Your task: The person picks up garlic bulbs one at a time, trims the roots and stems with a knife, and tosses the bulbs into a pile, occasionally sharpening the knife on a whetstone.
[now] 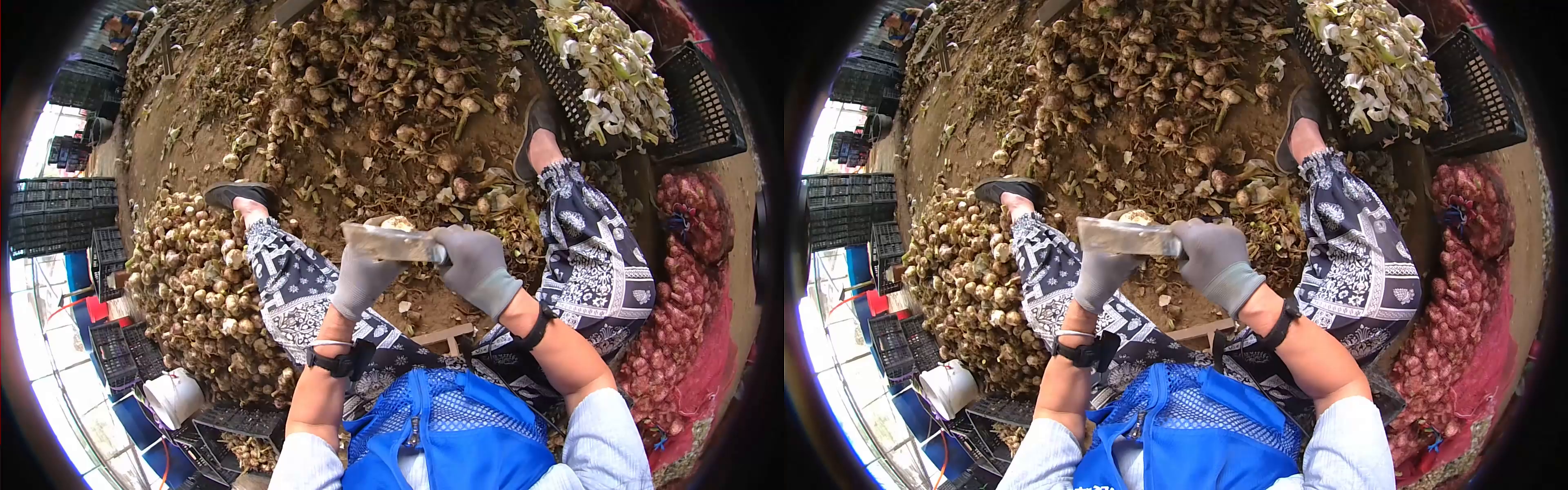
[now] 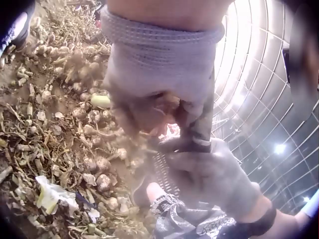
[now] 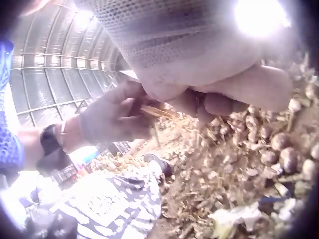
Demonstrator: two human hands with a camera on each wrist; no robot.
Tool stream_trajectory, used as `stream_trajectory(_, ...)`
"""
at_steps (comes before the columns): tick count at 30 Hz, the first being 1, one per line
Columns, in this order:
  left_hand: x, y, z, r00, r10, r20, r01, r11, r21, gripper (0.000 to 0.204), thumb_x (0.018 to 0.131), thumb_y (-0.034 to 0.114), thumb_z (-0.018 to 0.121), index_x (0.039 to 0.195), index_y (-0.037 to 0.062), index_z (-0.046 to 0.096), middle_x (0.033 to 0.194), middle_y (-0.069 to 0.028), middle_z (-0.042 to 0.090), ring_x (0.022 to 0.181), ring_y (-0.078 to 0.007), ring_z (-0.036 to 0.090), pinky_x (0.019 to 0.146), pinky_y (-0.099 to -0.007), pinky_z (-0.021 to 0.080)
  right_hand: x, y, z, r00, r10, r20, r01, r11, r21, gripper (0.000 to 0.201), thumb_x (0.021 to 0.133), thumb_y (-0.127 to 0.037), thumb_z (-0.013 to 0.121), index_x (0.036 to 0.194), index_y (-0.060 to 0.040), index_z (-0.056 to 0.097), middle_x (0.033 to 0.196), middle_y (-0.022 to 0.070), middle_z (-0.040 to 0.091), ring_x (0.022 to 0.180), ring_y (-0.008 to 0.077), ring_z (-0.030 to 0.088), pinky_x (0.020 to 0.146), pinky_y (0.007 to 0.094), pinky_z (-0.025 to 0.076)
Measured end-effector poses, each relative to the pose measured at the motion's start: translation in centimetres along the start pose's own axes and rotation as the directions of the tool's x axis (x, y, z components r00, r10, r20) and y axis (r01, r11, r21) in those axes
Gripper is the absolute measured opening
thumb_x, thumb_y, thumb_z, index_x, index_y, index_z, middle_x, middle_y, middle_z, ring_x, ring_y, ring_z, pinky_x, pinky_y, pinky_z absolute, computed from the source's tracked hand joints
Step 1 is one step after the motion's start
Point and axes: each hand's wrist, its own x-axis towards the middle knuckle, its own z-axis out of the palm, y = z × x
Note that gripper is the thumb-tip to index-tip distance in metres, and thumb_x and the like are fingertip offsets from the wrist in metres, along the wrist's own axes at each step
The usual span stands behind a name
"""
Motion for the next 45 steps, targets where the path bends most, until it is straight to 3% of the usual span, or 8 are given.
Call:
stream_trajectory(5,-1.2,0.9,-0.7,0.945,-0.299,0.132,0.325,0.818,-0.475,0.054,0.079,0.013,0.077,0.128,0.0021,0.057,0.106,-0.0041,0.067,0.094,-0.0113,0.063,0.088,-0.0264,0.051,1.1,6.4,2.3,0.889,0.39,0.241,-0.32,0.905,-0.28,0.029,0.082,-0.016,0.064,0.11,-0.0185,0.07,0.088,0.0154,0.072,0.083,0.035,0.07,0.073,0.0452,0.054)
stream_trajectory(9,-1.0,0.3,-0.2,0.999,-0.007,0.041,0.009,0.999,-0.051,0.04,0.08,0.012,0.075,0.116,0.0021,0.061,0.108,-0.0088,0.063,0.097,-0.0225,0.063,0.088,-0.0337,0.051,1.5,4.1,2.1,0.924,0.348,0.158,-0.354,0.935,0.005,0.023,0.082,-0.02,0.069,0.104,-0.018,0.072,0.087,0.0149,0.071,0.082,0.0364,0.069,0.072,0.0452,0.053)
stream_trajectory(16,-3.0,1.3,-1.4,0.9,0.413,0.139,-0.406,0.681,0.61,0.016,0.07,0.006,0.071,0.082,0.014,0.064,0.112,-0.0077,0.059,0.113,-0.0352,0.051,0.097,-0.0479,0.043,1.9,2.5,1.5,0.885,0.225,0.408,-0.241,0.97,-0.012,0.023,0.08,-0.019,0.063,0.099,-0.0114,0.074,0.091,0.0198,0.071,0.087,0.0378,0.069,0.076,0.0434,0.055)
stream_trajectory(19,-6.3,-3.1,-8.4,0.96,0.124,-0.25,0.069,0.762,0.643,0.024,0.074,0.006,0.071,0.097,0.0142,0.071,0.11,-0.0091,0.062,0.108,-0.0292,0.058,0.099,-0.0423,0.041,1.3,6.0,2.1,0.793,0.415,0.447,-0.363,0.91,-0.201,0.022,0.079,-0.019,0.064,0.095,-0.0067,0.074,0.093,0.0208,0.071,0.087,0.0371,0.069,0.077,0.0414,0.054)
stream_trajectory(23,-8.8,-7.1,-15.4,0.8,-0.393,-0.454,0.581,0.319,0.749,0.035,0.083,0.021,0.071,0.117,0.0112,0.069,0.115,-0.0162,0.063,0.112,-0.0335,0.059,0.098,-0.0436,0.043,1.4,7.6,2.9,0.842,0.443,0.309,-0.527,0.798,0.292,0.023,0.077,-0.019,0.068,0.095,-0.0055,0.074,0.092,0.0194,0.072,0.081,0.0352,0.069,0.073,0.0381,0.053)
stream_trajectory(28,3.5,-7.8,-9.0,0.934,-0.098,-0.343,0.237,0.889,0.391,0.049,0.089,0.03,0.069,0.126,-0.0022,0.06,0.124,-0.0224,0.06,0.118,-0.0382,0.056,0.104,-0.0422,0.042,3.2,8.0,2.7,0.815,0.531,0.233,-0.538,0.542,0.646,0.026,0.079,-0.014,0.078,0.1,-0.0015,0.072,0.077,-0.0002,0.067,0.066,0.0092,0.056,0.062,0.0274,0.046)
stream_trajectory(36,26.4,-18.4,3.2,0.838,-0.448,-0.313,0.531,0.801,0.275,0.067,0.09,0.039,0.064,0.143,0.0029,0.044,0.139,-0.0287,0.046,0.119,-0.0461,0.055,0.099,-0.0481,0.047,3.2,9.9,1.6,0.651,0.663,0.368,-0.61,0.17,0.774,0.026,0.083,-0.008,0.076,0.106,-0.0008,0.07,0.079,-0.0036,0.063,0.067,0.0049,0.055,0.06,0.0213,0.045)
stream_trajectory(45,18.2,-15.3,9.7,0.937,-0.314,-0.152,0.336,0.93,0.148,0.056,0.084,0.022,0.063,0.138,0.0139,0.051,0.127,-0.0194,0.06,0.109,-0.0379,0.064,0.094,-0.0445,0.052,3.8,9.7,2.4,0.631,0.666,0.398,-0.584,0.07,0.809,0.022,0.087,-0.007,0.074,0.107,-0.0016,0.071,0.077,-0.0028,0.065,0.064,0.003,0.055,0.054,0.0199,0.044)
